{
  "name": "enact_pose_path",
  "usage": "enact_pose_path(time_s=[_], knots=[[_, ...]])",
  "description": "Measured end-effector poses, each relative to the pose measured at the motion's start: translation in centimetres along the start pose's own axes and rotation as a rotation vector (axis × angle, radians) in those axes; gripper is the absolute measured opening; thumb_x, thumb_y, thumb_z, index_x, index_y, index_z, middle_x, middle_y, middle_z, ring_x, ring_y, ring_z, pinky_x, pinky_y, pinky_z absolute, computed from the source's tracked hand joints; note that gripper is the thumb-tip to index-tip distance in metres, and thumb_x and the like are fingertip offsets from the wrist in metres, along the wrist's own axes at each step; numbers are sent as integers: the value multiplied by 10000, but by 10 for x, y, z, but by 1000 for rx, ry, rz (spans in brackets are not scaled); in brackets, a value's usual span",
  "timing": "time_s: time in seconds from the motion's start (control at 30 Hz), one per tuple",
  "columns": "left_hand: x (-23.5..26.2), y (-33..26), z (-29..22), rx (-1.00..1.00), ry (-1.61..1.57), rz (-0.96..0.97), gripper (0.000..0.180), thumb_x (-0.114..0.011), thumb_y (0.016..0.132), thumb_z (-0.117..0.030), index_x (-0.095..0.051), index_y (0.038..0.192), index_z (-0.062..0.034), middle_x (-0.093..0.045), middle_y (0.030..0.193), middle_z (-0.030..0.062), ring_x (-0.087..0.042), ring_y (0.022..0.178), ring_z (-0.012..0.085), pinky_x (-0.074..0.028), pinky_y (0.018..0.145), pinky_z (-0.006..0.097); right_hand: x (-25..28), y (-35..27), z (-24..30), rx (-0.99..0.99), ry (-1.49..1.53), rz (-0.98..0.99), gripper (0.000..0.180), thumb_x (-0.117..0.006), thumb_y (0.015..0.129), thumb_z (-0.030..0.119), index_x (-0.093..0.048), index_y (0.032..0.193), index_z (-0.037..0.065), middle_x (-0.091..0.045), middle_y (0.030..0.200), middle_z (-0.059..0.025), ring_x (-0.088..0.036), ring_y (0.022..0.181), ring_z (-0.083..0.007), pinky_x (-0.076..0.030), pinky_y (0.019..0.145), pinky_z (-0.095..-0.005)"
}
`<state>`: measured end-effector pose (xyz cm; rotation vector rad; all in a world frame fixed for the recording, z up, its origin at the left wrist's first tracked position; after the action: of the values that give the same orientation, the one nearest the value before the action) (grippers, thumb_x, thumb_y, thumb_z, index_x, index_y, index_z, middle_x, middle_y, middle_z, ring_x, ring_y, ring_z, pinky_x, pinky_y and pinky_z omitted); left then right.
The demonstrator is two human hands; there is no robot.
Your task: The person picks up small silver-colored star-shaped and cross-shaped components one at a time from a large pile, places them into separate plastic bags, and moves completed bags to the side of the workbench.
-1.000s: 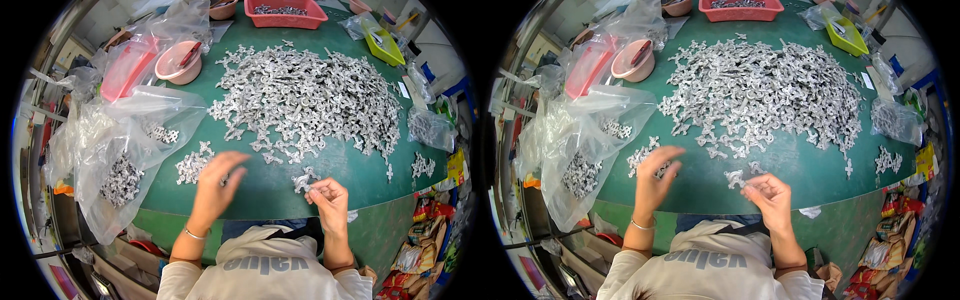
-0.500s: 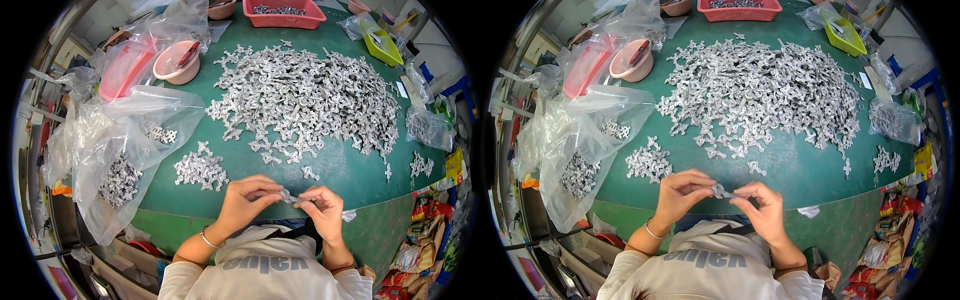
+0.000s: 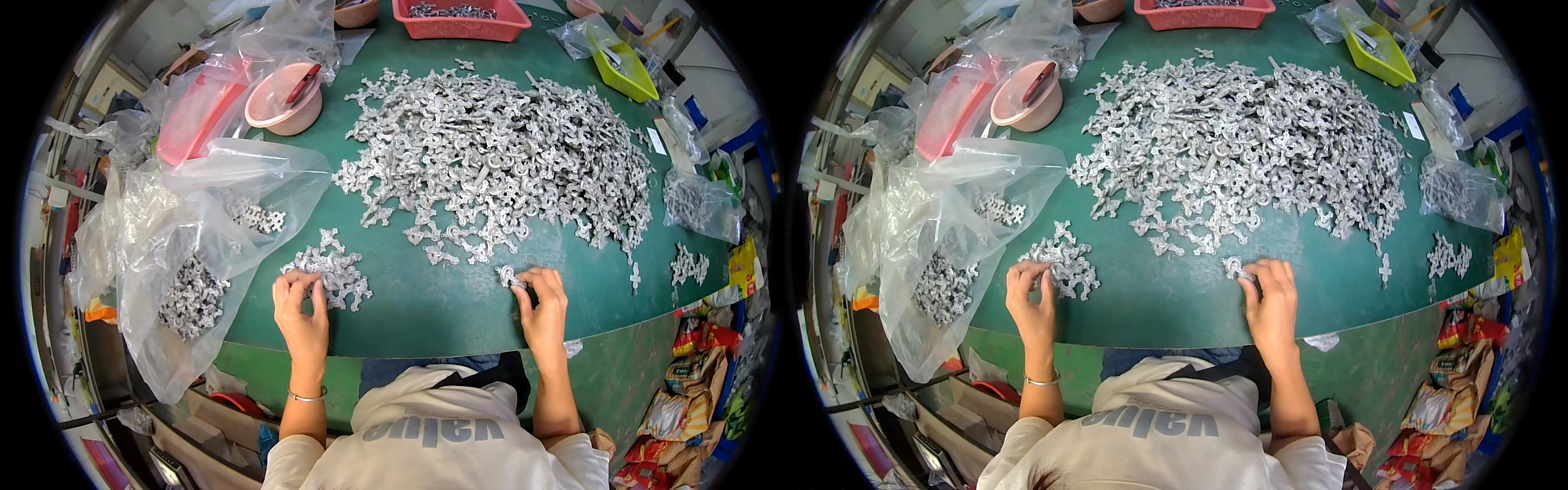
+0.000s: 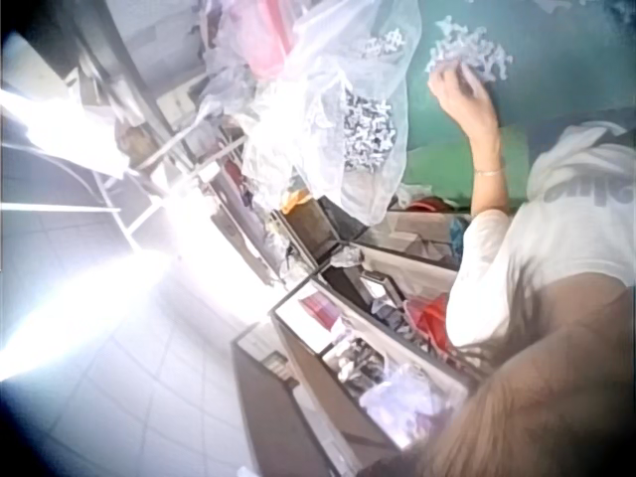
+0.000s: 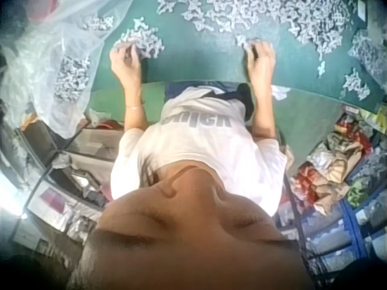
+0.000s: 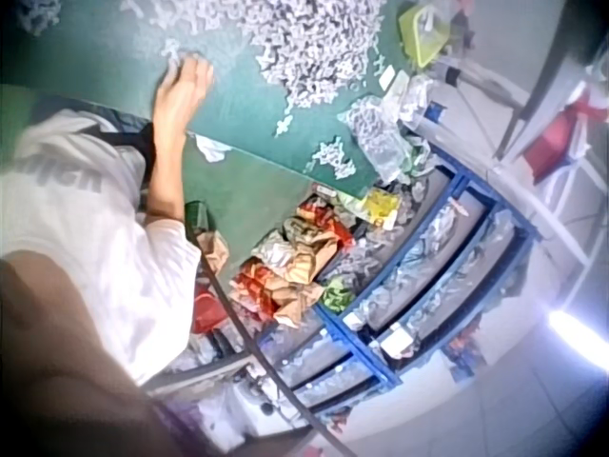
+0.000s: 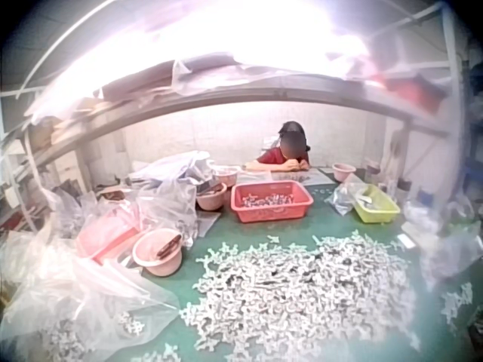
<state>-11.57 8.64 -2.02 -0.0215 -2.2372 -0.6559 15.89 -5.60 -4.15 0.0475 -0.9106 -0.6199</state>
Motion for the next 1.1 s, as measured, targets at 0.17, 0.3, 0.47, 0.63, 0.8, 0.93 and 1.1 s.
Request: enact_pose_path(time_s=[0.17,0.3,0.47,0.63,0.8,0.93,1.1], knots=[[-6,-3,-27,-82,-126,23,218,-618,691,63,-599,892,-17,-543,888,110,-519,826,252,-424,713,319,18,-2,28,-126,272,4,176,-669,659,-36,-595,818,-22,-597,769,-123,-539,639,-256,-431,590,-296],[-20,-10,-79,-86,-549,360,290,-629,676,88,-613,949,-9,-568,926,108,-554,779,182,-456,633,253,24,-3,55,44,330,-24,182,-685,635,-52,-610,798,-26,-598,741,-126,-553,648,-232,-437,592,-294],[-35,-13,-107,-62,-815,482,332,-631,683,93,-612,999,-6,-588,974,113,-579,838,200,-477,705,280,27,-7,68,55,413,68,196,-693,626,-57,-623,804,-16,-600,737,-111,-560,655,-225,-444,587,-294],[-39,-16,-106,-57,-850,551,292,-630,691,91,-626,972,13,-621,941,122,-594,833,203,-476,727,282,26,-9,65,26,463,87,202,-693,635,-56,-628,821,-14,-605,752,-98,-548,647,-192,-437,564,-269],[-40,-18,-104,17,-885,599,268,-631,695,89,-632,955,26,-634,916,135,-600,827,198,-473,729,276,27,-9,66,37,495,77,214,-689,642,-59,-635,844,-12,-607,761,-91,-535,642,-172,-428,543,-253],[-40,-19,-104,43,-930,625,252,-626,703,93,-632,947,34,-630,920,143,-597,830,199,-471,738,281,29,-10,66,48,520,76,223,-684,641,-67,-638,852,-10,-607,764,-87,-527,636,-167,-422,537,-249],[-45,-21,-106,155,-1095,711,238,-609,726,98,-618,960,57,-611,939,151,-580,856,187,-468,752,285,36,-10,66,44,540,64,221,-677,634,-80,-636,841,-17,-609,772,-94,-518,631,-160,-413,532,-243]])
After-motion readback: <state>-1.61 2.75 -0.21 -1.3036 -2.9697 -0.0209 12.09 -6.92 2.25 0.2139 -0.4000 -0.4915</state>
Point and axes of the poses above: each hand's wrist, its own y-axis towards the middle knuckle, its own x-axis out of the back of the hand, z = x × y, the point moved 2 cm from there along y, towards the middle knuckle
